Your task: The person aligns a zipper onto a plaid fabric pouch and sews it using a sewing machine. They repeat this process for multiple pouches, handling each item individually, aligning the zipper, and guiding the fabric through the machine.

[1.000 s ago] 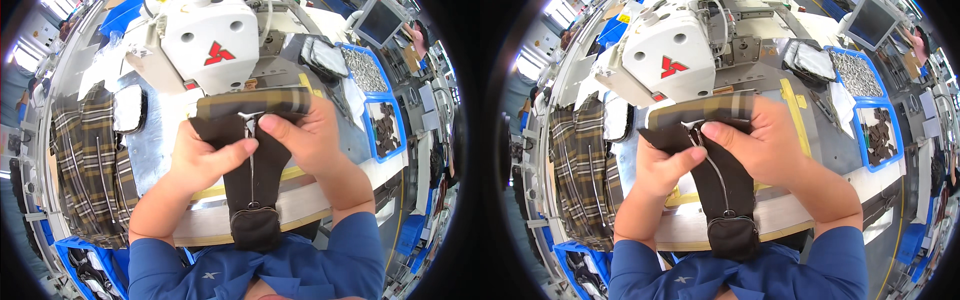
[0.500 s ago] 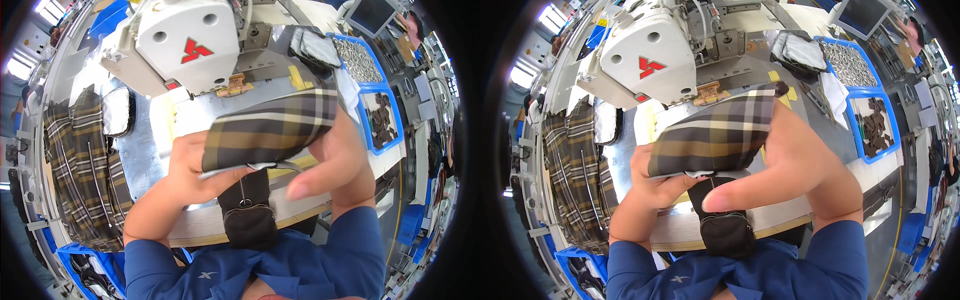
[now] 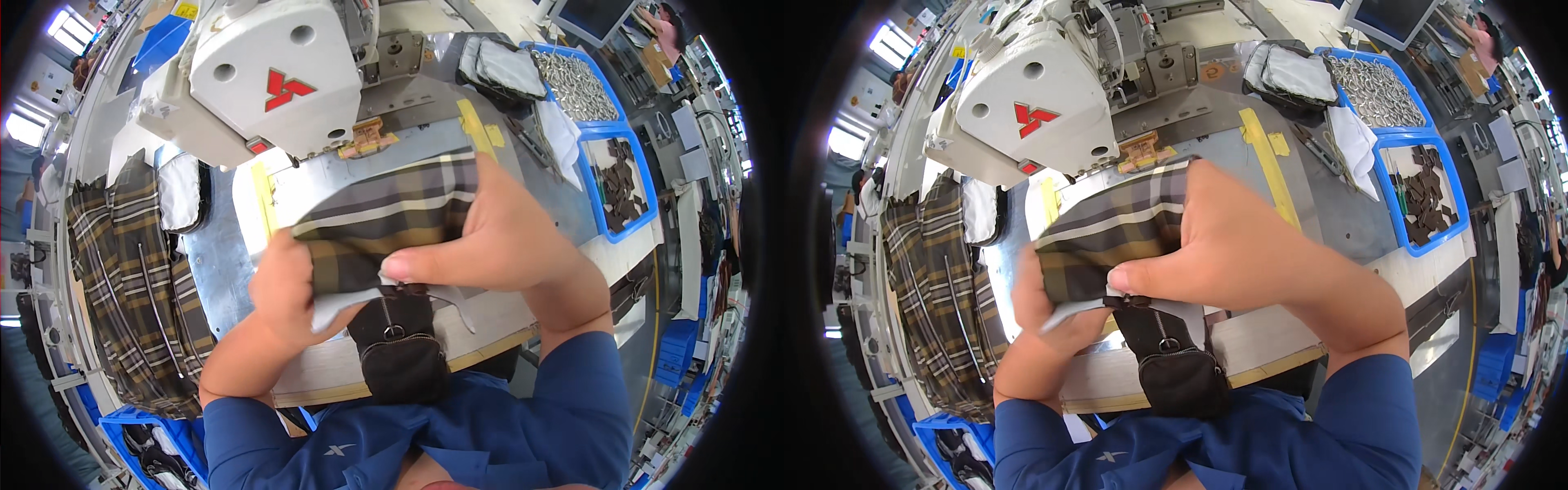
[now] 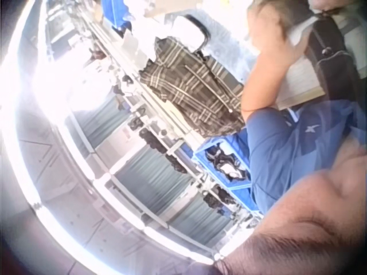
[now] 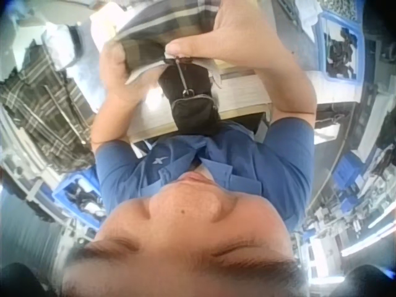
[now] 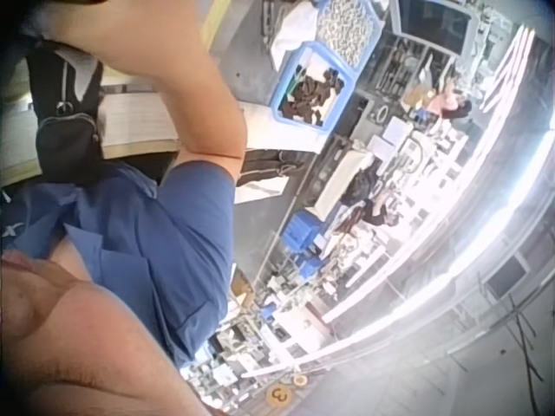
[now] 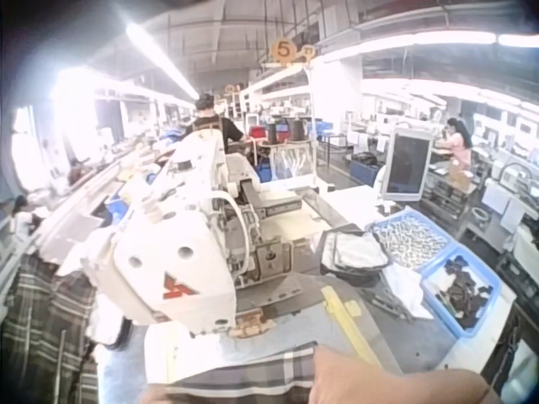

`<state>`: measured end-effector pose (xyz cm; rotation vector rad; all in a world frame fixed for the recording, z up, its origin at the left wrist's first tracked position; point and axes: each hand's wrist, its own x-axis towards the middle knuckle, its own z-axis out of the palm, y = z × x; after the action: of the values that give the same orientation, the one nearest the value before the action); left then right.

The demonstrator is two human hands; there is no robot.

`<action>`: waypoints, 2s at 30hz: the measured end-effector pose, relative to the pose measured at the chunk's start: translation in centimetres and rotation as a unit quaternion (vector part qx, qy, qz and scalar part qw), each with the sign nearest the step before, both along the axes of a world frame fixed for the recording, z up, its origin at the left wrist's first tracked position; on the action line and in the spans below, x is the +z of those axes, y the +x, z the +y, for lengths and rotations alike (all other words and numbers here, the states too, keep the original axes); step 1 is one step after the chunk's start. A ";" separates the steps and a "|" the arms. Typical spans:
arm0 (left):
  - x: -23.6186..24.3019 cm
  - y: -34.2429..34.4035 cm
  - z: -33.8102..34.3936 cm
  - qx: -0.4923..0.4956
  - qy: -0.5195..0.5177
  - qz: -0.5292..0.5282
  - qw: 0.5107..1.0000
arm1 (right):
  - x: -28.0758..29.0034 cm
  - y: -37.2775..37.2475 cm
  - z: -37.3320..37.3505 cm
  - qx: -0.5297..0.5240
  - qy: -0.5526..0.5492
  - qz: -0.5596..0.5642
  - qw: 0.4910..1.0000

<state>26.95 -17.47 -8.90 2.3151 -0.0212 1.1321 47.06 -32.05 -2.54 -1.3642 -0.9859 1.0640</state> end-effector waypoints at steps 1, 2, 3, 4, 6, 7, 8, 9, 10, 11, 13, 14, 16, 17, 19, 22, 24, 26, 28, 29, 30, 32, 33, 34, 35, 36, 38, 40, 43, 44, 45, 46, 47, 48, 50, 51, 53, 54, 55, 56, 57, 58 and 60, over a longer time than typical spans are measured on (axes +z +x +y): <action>-0.8 -0.3 0.0 0.020 -0.016 -0.051 0.998 | -0.3 0.0 0.2 0.000 0.006 -0.011 1.000; -1.5 -0.6 -0.1 0.040 -0.031 -0.102 0.994 | -1.2 -0.8 0.6 -0.020 0.060 -0.003 0.998; -0.4 -1.0 0.4 0.060 0.106 -0.084 0.989 | -1.5 -0.9 0.7 -0.026 0.066 -0.014 0.997; 1.4 -0.7 0.1 0.064 0.208 -0.064 0.974 | -1.8 -0.9 0.6 -0.032 0.071 -0.026 0.997; 3.4 -0.6 -0.6 0.058 0.311 -0.043 0.948 | -1.1 -0.3 0.4 0.003 0.013 -0.065 0.998; 3.3 -0.5 -0.8 0.048 0.314 -0.033 0.948 | -0.8 -0.2 0.3 0.016 -0.011 -0.076 0.997; 3.1 -0.5 -0.9 0.037 0.316 -0.023 0.948 | -0.7 -0.2 0.2 0.023 -0.022 -0.069 0.997; 2.8 -0.6 -0.9 0.041 0.318 -0.040 0.946 | -0.8 -0.3 0.2 0.026 0.005 -0.078 0.997; 2.9 -0.7 -1.0 0.043 0.323 -0.038 0.945 | -1.0 -0.4 0.3 0.029 0.032 -0.086 0.995; 3.0 -0.8 -1.1 0.042 0.325 -0.038 0.944 | -1.4 -0.6 0.4 0.026 0.094 -0.110 0.989; 3.0 -0.9 -1.4 0.038 0.329 -0.040 0.943 | -1.5 -0.6 0.3 0.029 0.161 -0.145 0.976; 3.1 -1.0 -1.6 0.037 0.331 -0.039 0.942 | -1.3 -0.6 0.2 0.038 0.166 -0.155 0.973; 3.1 -1.1 -1.7 0.029 0.344 -0.035 0.938 | -1.2 -0.6 0.2 0.042 0.186 -0.167 0.967; 3.1 -1.2 -1.7 0.022 0.354 -0.031 0.934 | -1.2 -0.8 0.2 0.037 0.202 -0.170 0.964; 3.0 -1.1 -1.6 0.002 0.372 -0.039 0.928 | -1.3 -1.0 0.0 0.032 0.202 -0.191 0.960; 3.0 -1.2 -1.7 -0.013 0.380 -0.027 0.925 | -0.9 -1.0 -0.1 0.050 0.126 -0.231 0.963; 3.2 -2.6 -2.5 0.007 0.365 0.038 0.930 | 0.1 -0.9 0.2 0.078 0.047 -0.220 0.971; 2.8 -1.3 -1.4 -0.014 0.396 -0.056 0.916 | 0.2 -0.8 0.4 0.085 -0.013 -0.174 0.981; 2.6 -0.4 -0.7 -0.029 0.410 -0.114 0.904 | 0.0 -0.8 0.6 0.086 -0.035 -0.139 0.986; 2.6 -0.1 -0.7 -0.035 0.410 -0.126 0.903 | -0.1 -0.6 0.6 0.088 -0.034 -0.137 0.986; 2.6 0.0 -0.7 -0.040 0.409 -0.138 0.901 | -0.1 -0.6 0.6 0.089 -0.034 -0.131 0.987; 2.2 0.2 -0.7 -0.067 0.367 -0.132 0.919 | -0.1 -0.6 0.6 0.091 -0.032 -0.115 0.989; 2.1 0.2 -0.7 -0.081 0.345 -0.129 0.926 | -0.4 -0.8 0.6 0.066 -0.009 -0.101 0.993; 2.3 0.1 -0.6 -0.081 0.336 -0.119 0.931 | -0.7 -1.0 0.5 0.043 0.015 -0.087 0.995; 2.6 0.0 -0.6 -0.081 0.326 -0.109 0.936 | -1.7 -1.6 0.5 -0.006 0.061 -0.068 0.996; 2.8 -0.1 -0.6 -0.077 0.311 -0.102 0.942 | -1.5 -1.6 0.4 -0.025 0.070 -0.060 0.995; 3.2 -0.4 -0.7 -0.063 0.279 -0.090 0.954 | 0.2 -1.2 -0.3 -0.030 0.056 -0.057 0.996; 3.5 -0.7 -0.7 -0.049 0.259 -0.086 0.961 | 1.1 -1.1 -0.7 -0.026 0.065 -0.060 0.996; 3.9 -0.7 -0.5 -0.056 0.248 -0.077 0.964 | 0.8 -1.0 -1.2 -0.023 0.138 -0.146 0.979; 4.3 -0.9 -0.5 -0.062 0.242 -0.067 0.966 | 1.2 -0.6 -1.2 0.007 0.140 -0.236 0.962; 4.3 -1.0 -0.6 -0.067 0.237 -0.067 0.967 | 1.2 -0.6 -1.1 0.013 0.147 -0.305 0.941; 4.4 -1.1 -0.6 -0.072 0.232 -0.067 0.968 | 1.2 -0.5 -1.1 0.015 0.156 -0.372 0.915; 4.2 -1.1 -0.7 -0.076 0.229 -0.078 0.967 | 0.7 -0.9 -1.1 -0.007 0.169 -0.420 0.892; 4.1 -1.1 -0.7 -0.080 0.224 -0.086 0.967 | 0.8 -1.0 -1.1 -0.021 0.186 -0.458 0.869; 3.9 -1.2 -0.9 -0.085 0.213 -0.097 0.968 | 1.5 -1.2 -1.1 -0.042 0.223 -0.524 0.821; 3.9 -1.2 -1.0 -0.091 0.213 -0.098 0.968 | 1.6 -1.3 -1.0 -0.040 0.249 -0.543 0.801; 4.0 -1.1 -0.9 -0.110 0.220 -0.098 0.964 | 1.4 -1.6 -0.7 -0.033 0.307 -0.572 0.760; 3.8 -0.9 -1.1 -0.113 0.221 -0.113 0.962 | 1.2 -1.4 -0.8 -0.015 0.323 -0.573 0.753; 3.6 -0.7 -1.2 -0.114 0.222 -0.127 0.960 | 0.9 -1.3 -0.8 0.004 0.340 -0.573 0.745; 3.4 -0.5 -1.3 -0.117 0.224 -0.142 0.957 | 0.7 -1.2 -0.9 0.023 0.356 -0.574 0.737; 3.0 -0.4 -1.4 -0.120 0.231 -0.156 0.953 | 0.6 -1.1 -1.0 0.028 0.358 -0.574 0.736; 2.8 -0.4 -1.5 -0.123 0.238 -0.171 0.948 | 0.5 -1.1 -0.9 0.032 0.362 -0.572 0.736; 3.0 -0.4 -1.3 -0.136 0.230 -0.160 0.950 | 0.1 -0.8 -0.6 0.038 0.374 -0.563 0.737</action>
<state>26.55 -18.75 -5.90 2.3784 -0.7783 1.4566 46.23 -32.63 -2.39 -1.1748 -2.0609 -0.3286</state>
